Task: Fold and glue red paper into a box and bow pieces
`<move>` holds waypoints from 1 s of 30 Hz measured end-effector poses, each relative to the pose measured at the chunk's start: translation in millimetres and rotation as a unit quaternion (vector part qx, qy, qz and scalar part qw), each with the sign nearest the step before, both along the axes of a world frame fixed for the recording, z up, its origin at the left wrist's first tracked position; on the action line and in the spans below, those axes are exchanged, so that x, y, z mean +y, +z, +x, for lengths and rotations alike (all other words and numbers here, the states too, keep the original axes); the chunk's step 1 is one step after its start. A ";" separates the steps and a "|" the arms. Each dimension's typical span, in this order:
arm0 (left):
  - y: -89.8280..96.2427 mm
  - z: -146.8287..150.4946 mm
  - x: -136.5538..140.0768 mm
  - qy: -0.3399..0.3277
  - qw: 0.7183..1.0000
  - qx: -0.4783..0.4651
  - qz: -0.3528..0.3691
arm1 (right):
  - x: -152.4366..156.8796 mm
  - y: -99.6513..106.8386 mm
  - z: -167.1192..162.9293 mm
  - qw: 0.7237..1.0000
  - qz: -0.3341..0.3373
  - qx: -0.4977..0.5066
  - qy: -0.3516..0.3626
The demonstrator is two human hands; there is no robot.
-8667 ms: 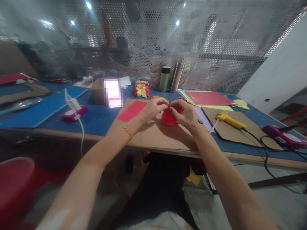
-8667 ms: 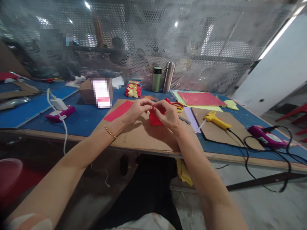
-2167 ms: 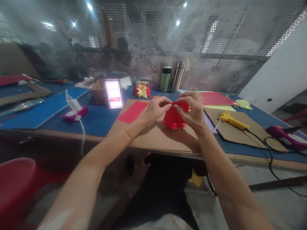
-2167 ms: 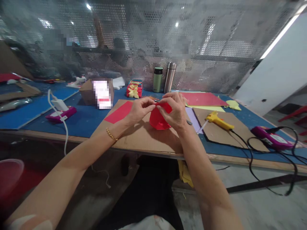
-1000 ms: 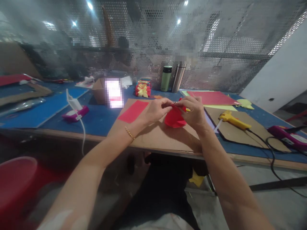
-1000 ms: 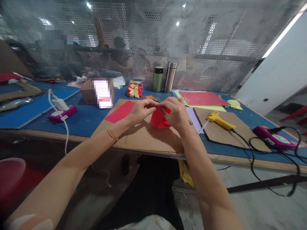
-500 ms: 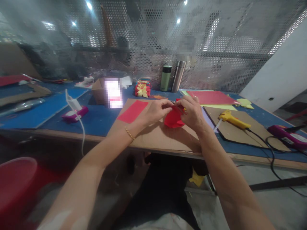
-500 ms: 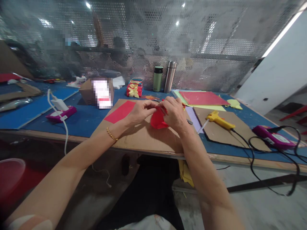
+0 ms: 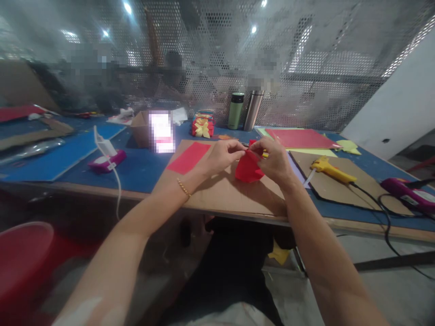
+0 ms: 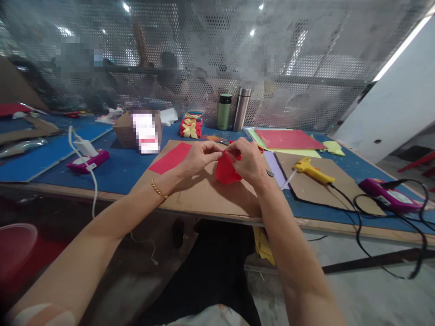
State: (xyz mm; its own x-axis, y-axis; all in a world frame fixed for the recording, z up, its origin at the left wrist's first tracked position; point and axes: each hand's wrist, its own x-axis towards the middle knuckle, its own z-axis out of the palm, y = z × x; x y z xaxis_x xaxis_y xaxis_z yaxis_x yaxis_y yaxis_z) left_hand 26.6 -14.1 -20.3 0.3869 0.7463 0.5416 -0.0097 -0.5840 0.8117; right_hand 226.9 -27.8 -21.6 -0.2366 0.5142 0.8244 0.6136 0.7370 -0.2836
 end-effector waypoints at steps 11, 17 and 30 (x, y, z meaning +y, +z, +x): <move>1.8 -0.9 1.3 -0.015 1.000 -0.016 -0.021 | 0.3 4.0 1.3 0.999 0.009 0.031 0.012; 1.0 -0.1 3.6 -0.009 0.999 -0.017 -0.029 | -5.8 9.6 4.3 0.999 0.012 0.048 0.000; 0.0 1.6 0.9 0.003 1.000 -0.013 0.002 | -9.1 6.9 1.1 0.998 0.047 -0.036 -0.033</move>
State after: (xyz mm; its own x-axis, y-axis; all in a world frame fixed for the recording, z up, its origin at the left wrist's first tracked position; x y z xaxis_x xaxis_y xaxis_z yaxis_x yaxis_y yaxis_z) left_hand 28.3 -13.2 -20.3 0.3684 0.7463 0.5544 -0.0274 -0.5873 0.8089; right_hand 227.9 -37.0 -14.7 -0.2643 0.4518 0.8521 0.6782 0.7152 -0.1688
